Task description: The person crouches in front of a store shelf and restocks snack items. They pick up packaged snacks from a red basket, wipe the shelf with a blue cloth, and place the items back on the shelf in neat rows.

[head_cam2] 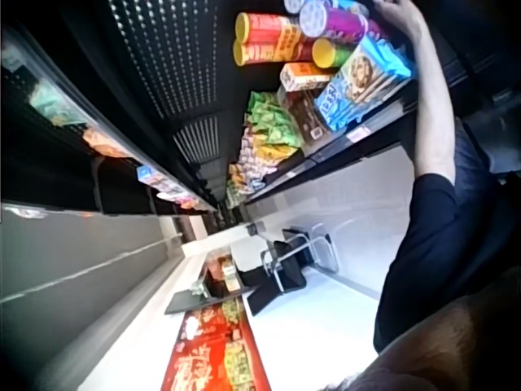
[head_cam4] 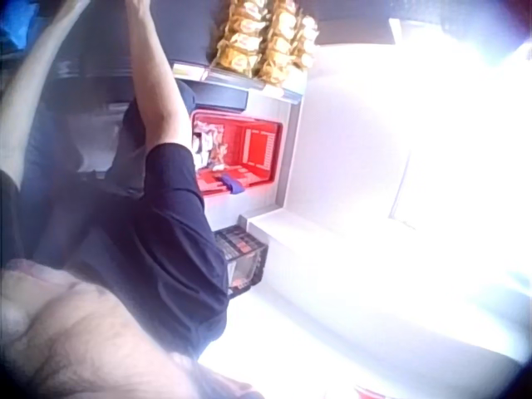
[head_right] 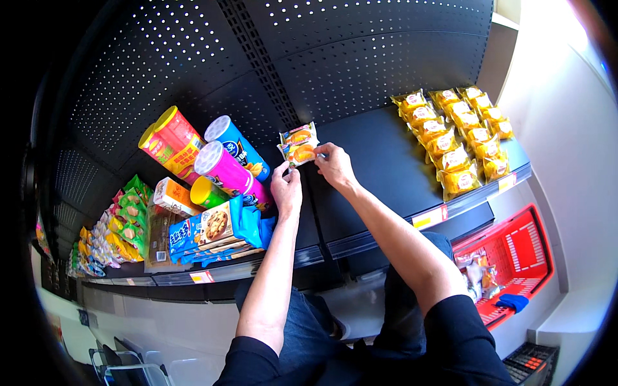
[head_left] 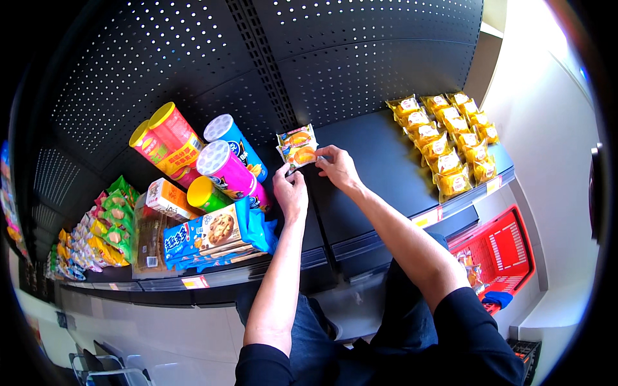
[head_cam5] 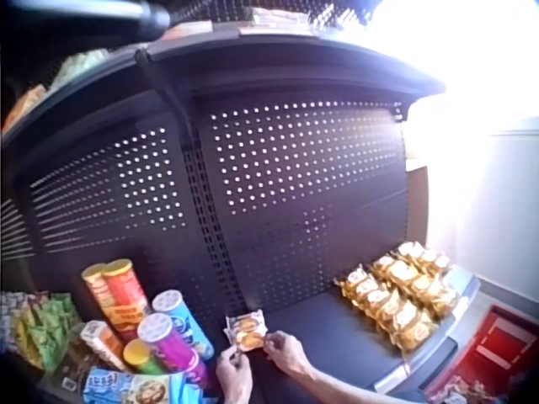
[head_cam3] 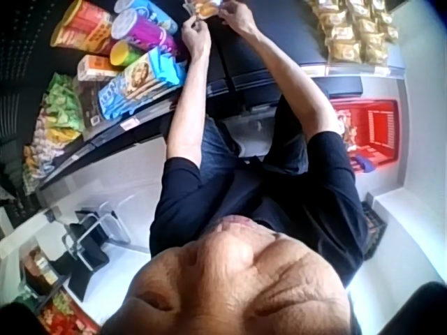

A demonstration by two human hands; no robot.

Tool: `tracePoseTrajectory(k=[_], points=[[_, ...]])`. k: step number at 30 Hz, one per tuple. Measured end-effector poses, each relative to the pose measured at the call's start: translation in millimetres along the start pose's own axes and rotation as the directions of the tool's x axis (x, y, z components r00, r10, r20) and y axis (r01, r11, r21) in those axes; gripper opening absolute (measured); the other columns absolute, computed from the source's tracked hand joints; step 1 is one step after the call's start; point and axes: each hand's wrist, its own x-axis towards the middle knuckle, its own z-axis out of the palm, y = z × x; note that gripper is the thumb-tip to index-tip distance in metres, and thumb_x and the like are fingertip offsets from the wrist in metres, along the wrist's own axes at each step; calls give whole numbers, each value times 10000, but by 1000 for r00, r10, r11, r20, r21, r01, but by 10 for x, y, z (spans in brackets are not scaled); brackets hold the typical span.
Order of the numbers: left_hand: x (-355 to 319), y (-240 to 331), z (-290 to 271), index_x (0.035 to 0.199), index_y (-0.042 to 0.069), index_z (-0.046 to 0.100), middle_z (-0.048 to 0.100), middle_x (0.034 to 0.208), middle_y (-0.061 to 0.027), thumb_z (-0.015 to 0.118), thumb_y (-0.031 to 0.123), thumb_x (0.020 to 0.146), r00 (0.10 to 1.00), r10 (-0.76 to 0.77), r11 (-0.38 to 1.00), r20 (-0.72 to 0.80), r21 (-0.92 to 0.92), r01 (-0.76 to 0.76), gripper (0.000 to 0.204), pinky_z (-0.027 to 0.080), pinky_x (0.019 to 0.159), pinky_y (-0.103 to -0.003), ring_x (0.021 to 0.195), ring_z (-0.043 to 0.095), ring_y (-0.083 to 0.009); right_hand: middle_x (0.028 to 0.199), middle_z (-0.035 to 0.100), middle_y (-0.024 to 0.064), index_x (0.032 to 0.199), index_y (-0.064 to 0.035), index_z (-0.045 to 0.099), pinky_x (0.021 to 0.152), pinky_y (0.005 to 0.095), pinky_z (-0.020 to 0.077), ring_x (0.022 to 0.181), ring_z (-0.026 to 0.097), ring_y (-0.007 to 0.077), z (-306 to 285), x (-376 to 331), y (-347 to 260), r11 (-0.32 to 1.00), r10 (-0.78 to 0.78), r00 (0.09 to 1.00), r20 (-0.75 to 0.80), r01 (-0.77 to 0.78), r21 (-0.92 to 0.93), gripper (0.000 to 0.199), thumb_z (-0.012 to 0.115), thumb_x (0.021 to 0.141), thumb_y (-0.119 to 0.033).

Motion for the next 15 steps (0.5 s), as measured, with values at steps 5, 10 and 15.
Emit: tracePoseTrajectory(k=[5, 10, 15], points=[[-162, 187, -31, 1202, -16, 598, 587, 1213, -182, 650, 61, 946, 997, 61, 997, -44, 54, -59, 272, 555, 846, -354, 913, 688, -234, 904, 722, 109, 1109, 5, 683, 618, 293, 577, 694, 695, 161, -61, -84, -134, 1000, -20, 999, -33, 20, -9, 216, 636, 929, -106], [-511, 578, 80, 1044, 27, 649, 689, 913, -85, 592, 216, 1035, 986, 38, 966, 165, -258, 6, 197, 548, 665, -297, 748, 642, -125, 842, 655, 21, 1078, -51, 701, 556, 231, 494, 684, 561, 66, -506, -387, -717, 995, -95, 993, -70, 98, 32, 282, 625, 1016, -316], [-809, 747, -58, 856, 78, 608, 577, 684, 4, 501, 321, 1081, 937, 57, 966, 344, -257, 35, 347, 381, 466, -180, 543, 515, -35, 665, 537, 7, 800, -27, 621, 571, 276, 397, 655, 494, 71, -1157, -1477, -1305, 973, -212, 965, -153, 224, 63, 394, 580, 1043, -335]])
